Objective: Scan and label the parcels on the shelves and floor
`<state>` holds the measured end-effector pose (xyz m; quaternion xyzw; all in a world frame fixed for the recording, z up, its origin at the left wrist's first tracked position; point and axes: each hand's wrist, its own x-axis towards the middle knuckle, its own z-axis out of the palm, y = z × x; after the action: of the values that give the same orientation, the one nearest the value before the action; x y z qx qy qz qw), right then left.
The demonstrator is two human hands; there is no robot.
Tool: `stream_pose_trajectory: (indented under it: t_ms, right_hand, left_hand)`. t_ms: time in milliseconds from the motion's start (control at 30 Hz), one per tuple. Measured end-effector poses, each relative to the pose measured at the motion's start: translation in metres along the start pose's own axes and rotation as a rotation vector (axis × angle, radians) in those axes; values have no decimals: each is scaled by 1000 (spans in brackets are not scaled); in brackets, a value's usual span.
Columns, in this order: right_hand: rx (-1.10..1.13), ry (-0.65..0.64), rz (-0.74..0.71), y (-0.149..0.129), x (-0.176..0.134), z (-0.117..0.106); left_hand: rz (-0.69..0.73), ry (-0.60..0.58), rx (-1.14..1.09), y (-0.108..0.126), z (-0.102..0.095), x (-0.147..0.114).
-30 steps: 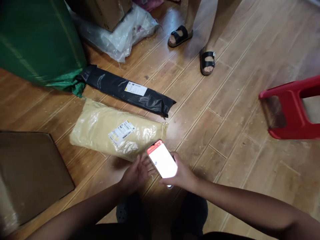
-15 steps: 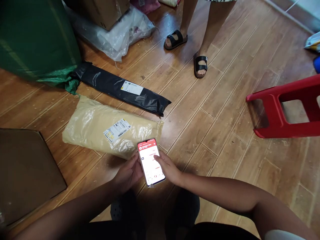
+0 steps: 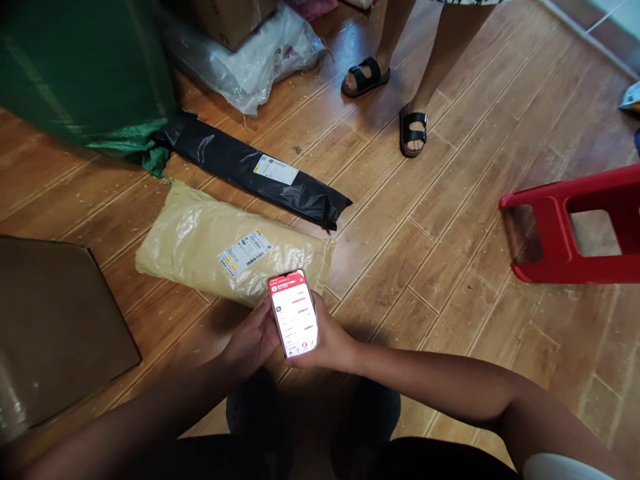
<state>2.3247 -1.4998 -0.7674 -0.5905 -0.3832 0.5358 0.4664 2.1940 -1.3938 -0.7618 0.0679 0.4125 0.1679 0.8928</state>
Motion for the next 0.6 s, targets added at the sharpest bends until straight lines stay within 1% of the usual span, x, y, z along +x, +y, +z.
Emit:
stream_pose_trajectory:
  t_ms: [67,133,300,367,467,600]
  right_hand:
    - [37,-32,43,1,1,0]
    - [78,-28,116,3,3,1]
    - [276,66,288,11,19,13]
    - [310,113,333,12,27,20]
    - [325,161,347,11,35,29]
    - [381,112,346,3,41,37]
  left_hand:
    - [3,-31,0,3,-5,-1]
    - [-4,-37,9,8,-10,-3]
    - [-16,-2,6,16,-14,-11]
    - [-9,-3,1,18,-14,-14]
    - [22,1,-13,19,-16,-16]
    - [45,2,-25,26,-23,-17]
